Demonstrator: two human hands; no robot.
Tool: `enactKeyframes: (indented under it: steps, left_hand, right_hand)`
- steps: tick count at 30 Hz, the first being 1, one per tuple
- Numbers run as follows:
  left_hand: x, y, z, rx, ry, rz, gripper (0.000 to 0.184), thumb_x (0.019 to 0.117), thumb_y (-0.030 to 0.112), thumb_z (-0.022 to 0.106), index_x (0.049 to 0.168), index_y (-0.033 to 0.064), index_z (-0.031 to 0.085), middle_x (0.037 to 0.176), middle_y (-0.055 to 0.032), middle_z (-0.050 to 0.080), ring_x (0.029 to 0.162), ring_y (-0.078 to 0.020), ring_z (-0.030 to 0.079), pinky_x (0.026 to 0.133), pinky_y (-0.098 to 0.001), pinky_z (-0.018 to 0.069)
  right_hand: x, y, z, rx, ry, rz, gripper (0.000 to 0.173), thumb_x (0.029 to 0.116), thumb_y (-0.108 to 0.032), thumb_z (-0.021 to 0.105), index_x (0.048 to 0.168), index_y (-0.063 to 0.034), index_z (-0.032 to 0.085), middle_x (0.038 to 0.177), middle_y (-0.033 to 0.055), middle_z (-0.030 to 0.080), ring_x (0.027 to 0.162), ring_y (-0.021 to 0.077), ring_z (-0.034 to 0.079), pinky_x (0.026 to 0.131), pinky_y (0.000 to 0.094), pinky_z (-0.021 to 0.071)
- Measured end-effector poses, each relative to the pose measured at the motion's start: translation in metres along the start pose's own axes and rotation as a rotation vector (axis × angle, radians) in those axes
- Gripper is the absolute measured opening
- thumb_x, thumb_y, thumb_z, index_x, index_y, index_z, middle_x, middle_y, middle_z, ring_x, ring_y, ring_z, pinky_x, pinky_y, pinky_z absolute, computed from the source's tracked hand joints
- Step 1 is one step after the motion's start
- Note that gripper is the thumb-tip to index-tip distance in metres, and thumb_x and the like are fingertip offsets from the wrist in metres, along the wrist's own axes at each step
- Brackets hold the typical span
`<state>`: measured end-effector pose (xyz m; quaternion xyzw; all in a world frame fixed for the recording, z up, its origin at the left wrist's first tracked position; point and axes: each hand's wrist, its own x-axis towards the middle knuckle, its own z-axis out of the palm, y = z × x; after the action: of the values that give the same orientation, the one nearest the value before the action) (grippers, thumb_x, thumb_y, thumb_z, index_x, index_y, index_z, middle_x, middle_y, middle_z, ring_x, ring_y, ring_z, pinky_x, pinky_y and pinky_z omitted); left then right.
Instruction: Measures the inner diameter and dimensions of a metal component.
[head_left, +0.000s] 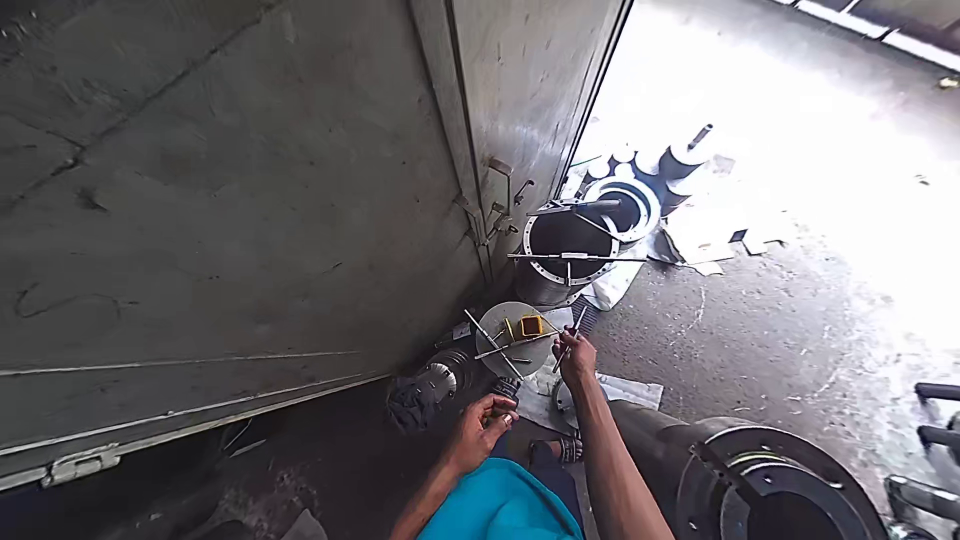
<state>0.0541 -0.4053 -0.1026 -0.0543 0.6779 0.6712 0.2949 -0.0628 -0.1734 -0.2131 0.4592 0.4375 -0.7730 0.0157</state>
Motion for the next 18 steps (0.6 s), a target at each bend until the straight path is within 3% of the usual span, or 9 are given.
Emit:
enactKeyframes:
  steps: [2, 6, 8, 10, 12, 15, 18]
  left_hand:
    - [0.014, 0.01, 0.016, 0.077, 0.015, -0.011, 0.027, 0.098, 0.012, 0.061, 0.123, 0.0031, 0.065, 0.111, -0.0064, 0.074, 0.094, -0.0149, 0.073, 0.087, -0.0325, 0.0609]
    - [0.044, 0.04, 0.048, 0.259, 0.007, 0.031, 0.035, 0.0975, 0.018, 0.063, 0.13, 0.0065, 0.062, 0.119, -0.0053, 0.072, 0.1, -0.012, 0.072, 0.089, -0.0305, 0.0599]
    - [0.056, 0.055, 0.066, 0.287, -0.087, 0.072, 0.042, 0.0966, 0.02, 0.064, 0.135, 0.0053, 0.058, 0.118, -0.0069, 0.072, 0.1, -0.0137, 0.072, 0.09, -0.0324, 0.0604]
    - [0.061, 0.067, 0.085, 0.308, -0.194, 0.07, 0.048, 0.0965, 0.023, 0.066, 0.138, 0.0029, 0.053, 0.114, -0.0095, 0.071, 0.093, -0.0163, 0.073, 0.085, -0.0354, 0.0618]
    - [0.06, 0.074, 0.101, 0.323, -0.244, 0.054, 0.042, 0.0966, 0.023, 0.067, 0.132, 0.004, 0.054, 0.106, -0.0078, 0.072, 0.081, -0.0157, 0.073, 0.075, -0.0348, 0.0632]
    - [0.055, 0.077, 0.122, 0.327, -0.332, 0.051, 0.037, 0.097, 0.023, 0.067, 0.127, 0.0041, 0.059, 0.099, -0.0046, 0.072, 0.08, -0.0122, 0.071, 0.075, -0.0317, 0.0602]
    - [0.05, 0.081, 0.14, 0.286, -0.422, 0.068, 0.021, 0.0986, 0.02, 0.063, 0.111, 0.0047, 0.071, 0.087, 0.0001, 0.072, 0.074, -0.0059, 0.066, 0.072, -0.0262, 0.0567]
  right_hand:
    - [-0.027, -0.013, -0.01, 0.19, -0.078, 0.048, 0.022, 0.1039, -0.002, 0.045, 0.123, 0.0011, 0.055, 0.085, 0.0078, 0.066, 0.066, 0.0135, 0.066, 0.059, 0.0285, 0.0583]
    - [-0.094, -0.03, -0.036, 0.365, -0.322, -0.002, 0.033, 0.108, -0.004, 0.033, 0.133, 0.0036, 0.052, 0.103, 0.0156, 0.074, 0.091, 0.0245, 0.075, 0.083, 0.0386, 0.0632]
    - [-0.123, -0.036, -0.05, 0.39, -0.393, -0.085, 0.033, 0.1062, -0.002, 0.033, 0.131, 0.004, 0.053, 0.107, 0.0171, 0.076, 0.097, 0.027, 0.076, 0.088, 0.0411, 0.0623]
    - [-0.15, -0.042, -0.063, 0.403, -0.353, -0.153, 0.029, 0.1036, 0.001, 0.038, 0.127, 0.003, 0.055, 0.106, 0.0164, 0.077, 0.097, 0.0248, 0.076, 0.088, 0.0392, 0.0621]
    - [-0.171, -0.049, -0.075, 0.411, -0.303, -0.22, 0.025, 0.104, 0.003, 0.041, 0.125, 0.0033, 0.054, 0.109, 0.02, 0.075, 0.1, 0.0271, 0.075, 0.09, 0.0406, 0.061]
    - [-0.191, -0.06, -0.099, 0.334, -0.257, -0.328, 0.025, 0.1036, 0.005, 0.041, 0.126, 0.0059, 0.051, 0.114, 0.0228, 0.074, 0.106, 0.0282, 0.074, 0.094, 0.0405, 0.0595]
    - [-0.207, -0.069, -0.125, 0.158, -0.217, -0.414, 0.028, 0.103, 0.003, 0.043, 0.128, 0.0093, 0.054, 0.124, 0.02, 0.071, 0.111, 0.0233, 0.07, 0.096, 0.036, 0.058]
